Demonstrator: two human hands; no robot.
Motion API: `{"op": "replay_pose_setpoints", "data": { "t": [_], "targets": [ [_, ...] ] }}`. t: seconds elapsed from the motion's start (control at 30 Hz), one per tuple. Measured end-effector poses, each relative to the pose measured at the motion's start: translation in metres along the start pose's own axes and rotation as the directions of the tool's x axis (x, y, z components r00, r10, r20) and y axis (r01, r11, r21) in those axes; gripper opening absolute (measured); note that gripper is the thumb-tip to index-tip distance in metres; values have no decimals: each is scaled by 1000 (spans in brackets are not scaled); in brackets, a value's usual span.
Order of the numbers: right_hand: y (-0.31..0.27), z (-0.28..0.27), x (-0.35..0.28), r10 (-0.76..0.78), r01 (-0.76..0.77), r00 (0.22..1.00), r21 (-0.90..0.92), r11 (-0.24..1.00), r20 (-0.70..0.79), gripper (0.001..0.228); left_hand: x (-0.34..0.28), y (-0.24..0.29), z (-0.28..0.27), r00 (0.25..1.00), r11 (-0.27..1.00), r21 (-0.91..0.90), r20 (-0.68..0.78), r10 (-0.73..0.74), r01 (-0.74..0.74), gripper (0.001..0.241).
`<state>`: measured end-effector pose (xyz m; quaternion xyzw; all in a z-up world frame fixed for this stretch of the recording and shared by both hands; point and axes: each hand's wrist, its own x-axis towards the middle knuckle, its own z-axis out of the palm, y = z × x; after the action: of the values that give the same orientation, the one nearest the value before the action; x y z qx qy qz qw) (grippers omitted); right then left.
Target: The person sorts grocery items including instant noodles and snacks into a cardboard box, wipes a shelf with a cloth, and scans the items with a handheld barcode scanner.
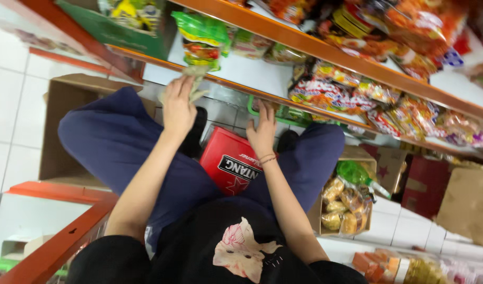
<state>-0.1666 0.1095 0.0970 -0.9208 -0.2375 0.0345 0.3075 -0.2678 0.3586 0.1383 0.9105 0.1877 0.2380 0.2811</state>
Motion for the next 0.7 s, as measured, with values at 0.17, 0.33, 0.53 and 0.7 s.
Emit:
{"op": "replay_pose_setpoints", "data": {
  "t": [0.17,0.33,0.53,0.7],
  "targets": [
    [-69,29,6,134,-491,870,811,318,474,62,-30,23,-19,921,761,-621,-159,-356,186,56],
    [-137,17,11,-114,-741,671,669,-60,732,64,-55,35,-42,730,379,-833,43,-683,403,37],
    [-191,11,15,-191,-746,621,648,154,760,52,-76,30,-107,823,584,-795,-215,-526,165,16],
    [-222,15,13,-273,-739,599,651,176,753,34,-99,13,-160,744,433,-895,-217,-632,107,18]
  ]
}}
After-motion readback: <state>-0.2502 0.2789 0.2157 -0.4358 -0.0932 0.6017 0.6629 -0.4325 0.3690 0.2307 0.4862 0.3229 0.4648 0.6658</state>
